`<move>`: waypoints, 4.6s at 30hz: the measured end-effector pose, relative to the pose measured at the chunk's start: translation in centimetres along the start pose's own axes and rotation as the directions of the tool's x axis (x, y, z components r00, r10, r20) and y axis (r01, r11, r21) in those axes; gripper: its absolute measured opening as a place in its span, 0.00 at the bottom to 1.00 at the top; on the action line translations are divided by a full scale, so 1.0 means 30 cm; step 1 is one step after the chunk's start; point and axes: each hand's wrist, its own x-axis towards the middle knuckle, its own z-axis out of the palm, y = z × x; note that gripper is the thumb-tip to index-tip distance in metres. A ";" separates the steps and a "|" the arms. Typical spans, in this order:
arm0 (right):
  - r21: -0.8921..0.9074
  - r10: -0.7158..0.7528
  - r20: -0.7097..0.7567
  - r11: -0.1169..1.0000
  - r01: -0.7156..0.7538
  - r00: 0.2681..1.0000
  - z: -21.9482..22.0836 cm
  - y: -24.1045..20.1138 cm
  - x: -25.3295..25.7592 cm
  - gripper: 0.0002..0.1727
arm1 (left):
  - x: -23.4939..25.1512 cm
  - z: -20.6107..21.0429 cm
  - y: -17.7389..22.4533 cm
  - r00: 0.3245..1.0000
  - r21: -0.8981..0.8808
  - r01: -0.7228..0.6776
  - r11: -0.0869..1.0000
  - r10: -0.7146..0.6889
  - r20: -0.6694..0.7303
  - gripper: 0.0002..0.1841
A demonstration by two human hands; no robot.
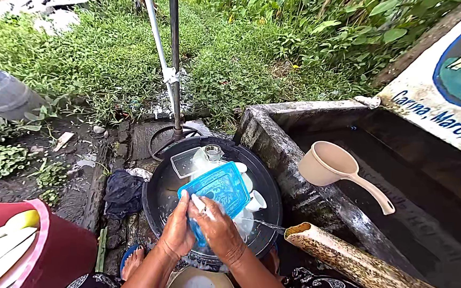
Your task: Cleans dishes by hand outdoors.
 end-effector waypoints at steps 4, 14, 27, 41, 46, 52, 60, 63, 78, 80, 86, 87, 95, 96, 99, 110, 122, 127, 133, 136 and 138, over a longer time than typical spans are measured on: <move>-0.038 0.283 -0.047 0.958 -0.285 0.958 -0.027 0.191 0.044 0.17 | -0.016 -0.007 -0.007 1.000 0.025 0.017 1.000 -0.017 0.023 0.28; 0.083 0.066 -0.152 0.995 -0.053 0.986 0.040 0.053 0.026 0.12 | 0.006 -0.013 -0.011 1.000 0.025 -0.025 0.999 0.025 -0.002 0.28; -0.091 0.276 -0.013 0.957 -0.276 0.961 -0.011 0.167 -0.052 0.12 | 0.016 -0.005 0.021 0.984 -0.005 -0.165 0.986 0.164 -0.077 0.25; 0.040 0.169 -0.086 0.985 -0.166 0.982 0.048 0.142 0.137 0.09 | -0.003 0.003 0.002 0.999 0.105 -0.037 0.994 0.039 -0.020 0.29; 0.103 0.144 -0.069 0.985 -0.137 0.987 0.040 0.061 0.111 0.10 | 0.000 -0.008 0.007 0.999 0.098 -0.050 0.994 0.049 0.010 0.29; 0.004 0.032 -0.085 1.000 -0.031 0.996 0.032 0.180 0.149 0.10 | 0.004 -0.004 0.010 0.999 0.097 -0.043 0.994 0.044 -0.014 0.29; -0.132 0.327 -0.014 0.936 -0.326 0.945 -0.046 0.243 0.008 0.17 | 0.027 -0.003 0.029 0.977 0.021 -0.212 0.977 0.212 -0.011 0.27; 0.030 0.349 -0.021 0.937 -0.349 0.937 -0.016 0.116 -0.033 0.18 | 0.031 0.004 0.024 0.970 0.018 -0.240 0.971 0.241 -0.033 0.26; -0.153 -0.016 0.076 0.988 0.027 0.997 -0.038 0.196 -0.049 0.08 | 0.022 -0.007 0.058 0.961 0.059 -0.221 0.974 0.227 -0.156 0.26; -0.192 0.070 0.101 0.980 -0.050 0.992 -0.067 0.234 -0.010 0.08 | 0.023 -0.002 0.061 0.965 0.074 -0.203 0.976 0.212 -0.156 0.27; -0.155 0.089 0.066 0.985 -0.078 0.994 -0.138 0.151 0.042 0.13 | 0.021 0.011 0.050 0.979 0.058 -0.169 0.984 0.174 -0.103 0.27; -0.128 0.083 0.105 0.989 -0.070 0.991 -0.129 0.129 0.027 0.13 | 0.020 0.014 0.046 0.981 0.057 -0.165 0.985 0.169 -0.093 0.27; 0.022 0.132 -0.006 0.991 -0.132 0.991 -0.113 0.114 0.058 0.16 | -0.001 0.014 0.042 0.993 0.190 -0.016 0.982 0.038 -0.113 0.12; 0.021 0.124 0.008 0.992 -0.124 0.992 -0.119 0.128 0.072 0.17 | -0.002 0.012 0.039 0.995 0.212 0.005 0.977 0.016 -0.099 0.12; 0.046 0.062 0.091 0.997 -0.067 0.994 -0.111 0.138 0.084 0.15 | -0.006 0.010 0.037 0.998 0.238 0.027 0.971 -0.015 -0.054 0.12; -0.169 0.107 0.004 0.980 -0.105 0.994 -0.105 0.140 0.121 0.09 | -0.012 0.016 0.036 0.996 0.355 0.083 0.931 -0.073 -0.041 0.12; -0.003 -0.161 0.048 0.987 0.161 0.986 -0.032 0.057 0.111 0.09 | -0.013 -0.004 0.023 0.999 0.452 0.034 0.891 -0.025 -0.025 0.12; -0.064 0.035 0.098 0.998 -0.028 0.995 -0.059 0.245 0.102 0.07 | -0.012 -0.015 0.037 0.997 0.436 0.002 0.900 0.032 -0.072 0.14; -0.096 -0.018 0.060 0.995 0.024 0.998 -0.066 0.198 0.082 0.08 | -0.013 -0.017 0.032 0.999 0.461 0.008 0.887 0.014 -0.045 0.13; 0.003 -0.126 0.072 0.992 0.126 0.989 -0.036 0.083 0.078 0.07 | -0.012 -0.015 0.015 0.999 0.473 0.012 0.881 0.007 -0.040 0.13; 0.068 -0.061 0.059 0.996 0.057 0.996 -0.025 0.089 0.085 0.06 | -0.010 -0.018 0.012 0.999 0.470 0.014 0.882 0.009 -0.047 0.13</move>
